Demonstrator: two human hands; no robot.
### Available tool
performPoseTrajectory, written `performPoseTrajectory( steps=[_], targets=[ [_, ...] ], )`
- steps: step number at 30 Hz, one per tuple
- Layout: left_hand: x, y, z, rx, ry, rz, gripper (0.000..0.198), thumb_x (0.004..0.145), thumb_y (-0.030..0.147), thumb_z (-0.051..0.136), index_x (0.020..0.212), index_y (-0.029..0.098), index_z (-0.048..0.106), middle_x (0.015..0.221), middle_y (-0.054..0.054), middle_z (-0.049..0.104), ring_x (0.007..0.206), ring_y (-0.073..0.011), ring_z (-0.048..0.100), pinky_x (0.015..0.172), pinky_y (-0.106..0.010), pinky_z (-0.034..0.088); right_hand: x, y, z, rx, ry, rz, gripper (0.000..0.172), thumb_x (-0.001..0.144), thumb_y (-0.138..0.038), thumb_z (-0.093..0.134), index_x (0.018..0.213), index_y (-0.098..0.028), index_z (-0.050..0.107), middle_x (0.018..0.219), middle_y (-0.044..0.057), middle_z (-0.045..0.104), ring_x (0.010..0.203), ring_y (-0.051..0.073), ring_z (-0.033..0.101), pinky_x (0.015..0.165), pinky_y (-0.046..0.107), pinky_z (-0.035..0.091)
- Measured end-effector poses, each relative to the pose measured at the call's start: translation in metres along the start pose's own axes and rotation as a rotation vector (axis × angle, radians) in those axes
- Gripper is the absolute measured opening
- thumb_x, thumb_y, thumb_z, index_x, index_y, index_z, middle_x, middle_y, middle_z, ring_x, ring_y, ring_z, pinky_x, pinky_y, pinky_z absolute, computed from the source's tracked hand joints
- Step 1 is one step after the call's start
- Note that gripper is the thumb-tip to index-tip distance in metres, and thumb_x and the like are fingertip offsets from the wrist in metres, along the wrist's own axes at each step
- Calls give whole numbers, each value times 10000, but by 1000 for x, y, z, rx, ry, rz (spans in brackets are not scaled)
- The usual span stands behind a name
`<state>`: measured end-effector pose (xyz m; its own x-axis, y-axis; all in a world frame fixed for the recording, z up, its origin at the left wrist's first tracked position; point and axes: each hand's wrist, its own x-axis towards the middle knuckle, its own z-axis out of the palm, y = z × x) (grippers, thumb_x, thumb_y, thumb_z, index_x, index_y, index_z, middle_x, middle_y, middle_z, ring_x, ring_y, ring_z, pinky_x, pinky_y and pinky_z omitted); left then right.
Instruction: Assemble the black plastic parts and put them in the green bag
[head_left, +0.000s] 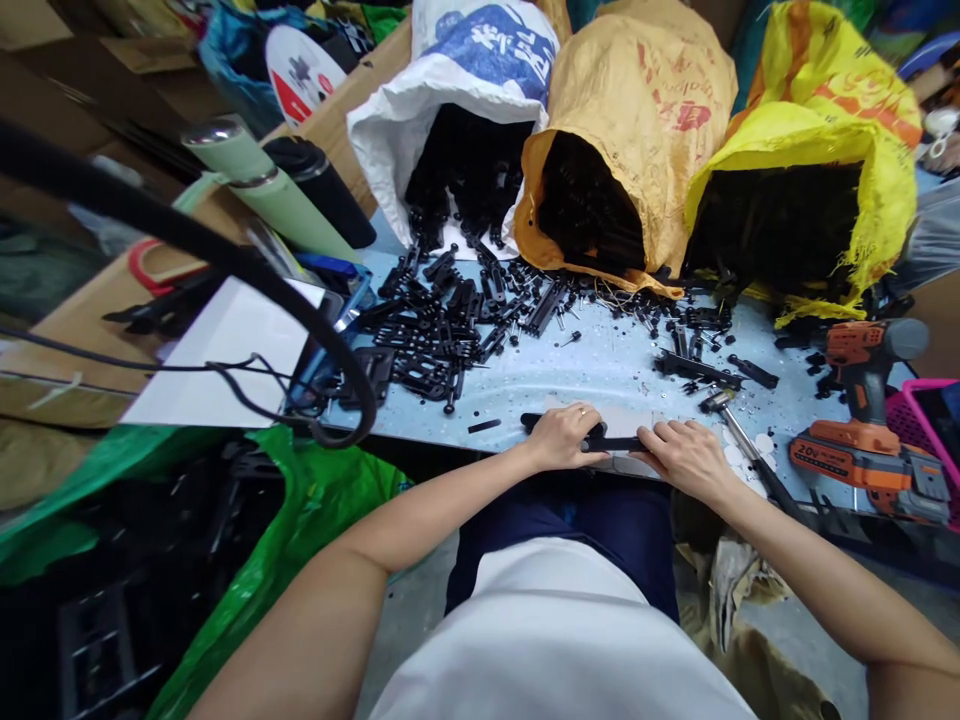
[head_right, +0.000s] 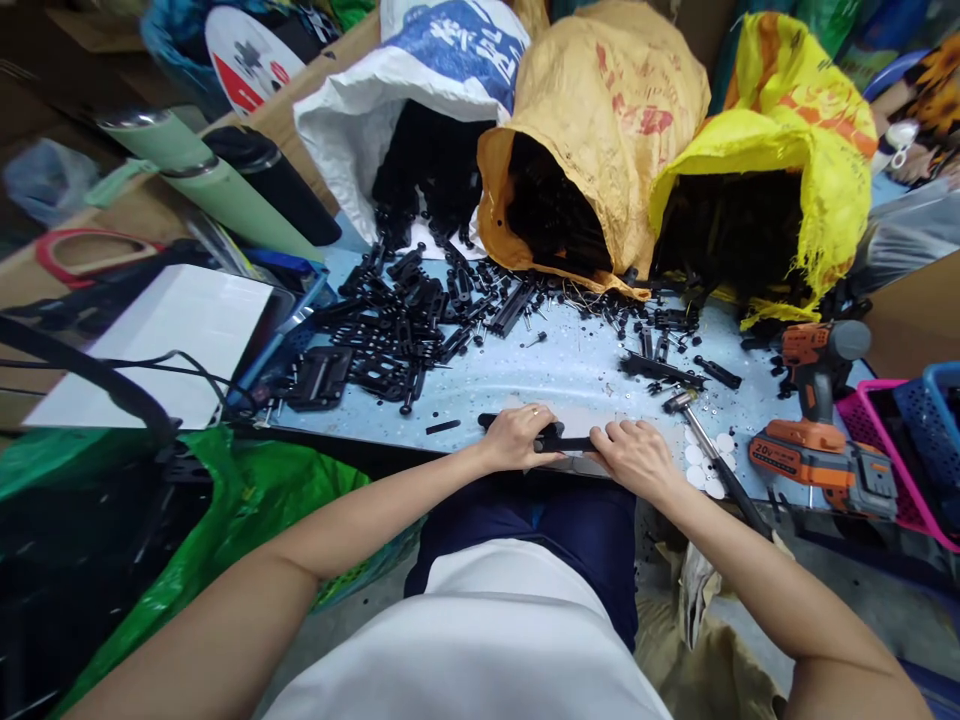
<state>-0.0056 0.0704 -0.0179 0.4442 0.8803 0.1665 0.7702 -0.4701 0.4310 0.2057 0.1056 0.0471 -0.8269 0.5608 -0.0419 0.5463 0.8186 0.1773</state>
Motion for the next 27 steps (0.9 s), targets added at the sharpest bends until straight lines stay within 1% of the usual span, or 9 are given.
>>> performPoseTrajectory(
  steps=[3,5,8,10,13,15,17,21,27],
  targets=[
    [19,4,-4,-5,-95,15,466,748,565,555,972,158,523,931,-90,604,922,-232,568,749,-314,462,-8,14,18,68,-8,15,381,911,-430,348,833,-176,621,684,61,615,641,159,548,581,269,302],
    [41,-2,-10,-20,-69,-53,473,782,546,523,1057,162,508,1008,-100,597,969,-235,554,774,-324,458,-13,24,27,141,-30,5,397,899,-461,361,833,-172,625,700,62,625,670,163,560,592,262,338],
    [82,-24,-21,0,74,-409,316,880,362,432,1073,131,530,1021,-137,602,966,-244,566,783,-349,457,-11,39,32,228,-14,-13,416,880,-500,374,850,-174,631,808,82,647,771,182,568,669,281,398],
    [104,-40,-27,8,88,-587,229,867,188,421,979,70,582,983,-186,613,933,-269,591,763,-366,465,2,48,30,262,39,19,407,890,-478,357,894,-177,630,895,97,648,822,192,562,725,304,419],
    [113,-54,-29,-1,69,-611,220,803,47,412,879,42,619,943,-202,632,879,-268,621,750,-357,476,43,63,29,236,100,205,369,911,-383,321,957,-169,617,955,123,635,868,215,549,745,328,425],
    [100,-54,-27,-21,116,-554,218,800,62,433,891,88,629,940,-150,652,882,-233,626,783,-332,477,77,74,30,170,87,413,332,900,-318,332,977,-143,604,977,157,621,906,248,535,725,341,418],
    [75,-52,-23,-107,266,-476,202,807,115,461,915,142,630,926,-92,669,862,-190,630,800,-303,482,107,83,33,110,25,606,291,875,-250,358,985,-107,587,985,196,607,936,280,524,709,349,404],
    [16,-45,-17,-370,566,-438,192,820,219,475,911,163,634,822,-45,689,705,-142,637,695,-259,515,136,90,41,143,-106,708,277,831,-114,353,1015,-92,559,977,204,605,904,275,550,710,342,388],
    [-26,-38,-14,-428,621,-482,192,810,283,504,864,168,647,780,-35,690,672,-137,630,663,-254,512,115,86,32,368,227,699,210,839,-260,430,939,-163,588,979,128,609,867,233,570,737,329,423]
  ],
)
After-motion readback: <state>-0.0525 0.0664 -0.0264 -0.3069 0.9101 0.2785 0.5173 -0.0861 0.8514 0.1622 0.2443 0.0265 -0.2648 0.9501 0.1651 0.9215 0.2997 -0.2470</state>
